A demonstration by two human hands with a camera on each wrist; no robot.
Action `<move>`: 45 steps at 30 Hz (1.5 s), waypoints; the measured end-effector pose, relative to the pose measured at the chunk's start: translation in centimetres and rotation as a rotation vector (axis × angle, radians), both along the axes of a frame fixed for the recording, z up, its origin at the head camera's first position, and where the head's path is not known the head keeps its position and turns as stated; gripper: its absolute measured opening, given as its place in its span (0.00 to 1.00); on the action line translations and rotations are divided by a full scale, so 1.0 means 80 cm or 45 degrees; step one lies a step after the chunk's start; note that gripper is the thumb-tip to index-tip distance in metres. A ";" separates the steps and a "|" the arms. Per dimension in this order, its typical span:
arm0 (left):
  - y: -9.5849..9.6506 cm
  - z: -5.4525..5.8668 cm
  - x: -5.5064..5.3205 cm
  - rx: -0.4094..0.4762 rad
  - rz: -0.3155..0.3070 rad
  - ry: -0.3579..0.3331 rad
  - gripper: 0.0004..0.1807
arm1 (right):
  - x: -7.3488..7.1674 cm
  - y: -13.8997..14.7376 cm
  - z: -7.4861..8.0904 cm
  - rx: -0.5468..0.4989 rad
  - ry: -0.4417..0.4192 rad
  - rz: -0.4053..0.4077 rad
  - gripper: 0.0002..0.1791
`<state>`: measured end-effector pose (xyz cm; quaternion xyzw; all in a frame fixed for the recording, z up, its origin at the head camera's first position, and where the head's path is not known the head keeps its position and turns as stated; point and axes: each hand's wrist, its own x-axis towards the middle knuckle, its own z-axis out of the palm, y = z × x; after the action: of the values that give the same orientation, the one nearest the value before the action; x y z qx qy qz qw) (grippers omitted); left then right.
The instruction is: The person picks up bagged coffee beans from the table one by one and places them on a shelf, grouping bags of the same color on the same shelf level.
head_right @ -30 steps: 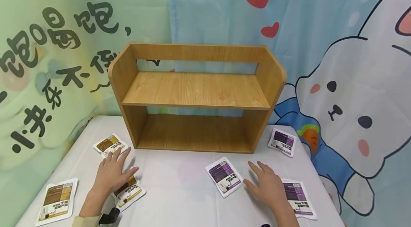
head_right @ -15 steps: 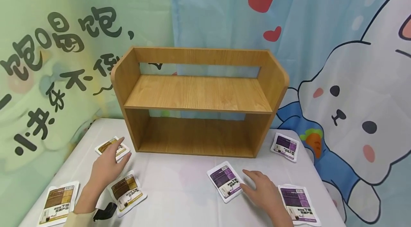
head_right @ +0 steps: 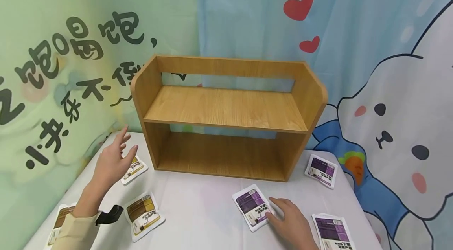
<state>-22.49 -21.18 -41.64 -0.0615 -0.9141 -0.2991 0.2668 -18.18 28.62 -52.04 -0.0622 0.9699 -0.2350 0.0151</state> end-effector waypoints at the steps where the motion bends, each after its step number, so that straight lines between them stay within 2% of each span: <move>1: 0.000 0.004 -0.001 0.004 -0.003 0.019 0.34 | 0.002 -0.001 -0.001 0.008 -0.043 -0.013 0.29; 3: -0.001 0.014 -0.005 0.013 -0.012 0.071 0.35 | 0.003 -0.001 -0.003 0.014 -0.079 -0.024 0.30; 7: -0.002 0.045 -0.019 0.031 -0.031 0.187 0.35 | -0.001 -0.003 -0.006 -0.013 0.006 0.010 0.30; 10: -0.002 0.070 -0.032 0.034 -0.049 0.210 0.35 | -0.005 -0.006 -0.005 -0.024 0.072 0.029 0.29; 13: -0.003 0.084 -0.043 0.028 -0.047 0.214 0.34 | -0.008 -0.010 -0.007 0.003 -0.002 -0.008 0.32; 18: -0.003 0.091 -0.052 0.025 -0.047 0.238 0.33 | -0.013 -0.016 -0.014 0.089 -0.202 -0.107 0.42; 23: 0.003 0.102 -0.063 0.038 -0.051 0.256 0.33 | -0.018 -0.024 -0.008 0.109 -0.281 -0.116 0.49; 27: 0.010 0.117 -0.080 0.074 -0.080 0.245 0.34 | -0.023 -0.031 -0.003 0.084 -0.275 -0.105 0.50; 32: 0.012 0.136 -0.102 0.183 -0.175 0.192 0.32 | -0.025 -0.033 -0.004 0.083 -0.286 -0.111 0.51; 38: 0.010 0.148 -0.117 0.210 -0.224 0.132 0.30 | -0.027 -0.035 -0.009 0.076 -0.317 -0.100 0.53; 40: 0.011 0.150 -0.122 0.213 -0.222 0.120 0.29 | -0.028 -0.034 -0.011 0.086 -0.311 -0.091 0.53; 42: 0.010 0.152 -0.125 0.211 -0.195 0.127 0.29 | -0.031 -0.035 -0.011 0.097 -0.261 -0.074 0.52; 45: 0.017 0.151 -0.129 0.181 -0.142 0.137 0.28 | -0.024 -0.034 -0.017 0.084 -0.182 -0.049 0.49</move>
<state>-32.85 -19.83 -29.52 -0.1091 -0.8701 -0.3740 0.3021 -20.09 25.87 -53.40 -0.0262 0.9745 -0.2072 0.0819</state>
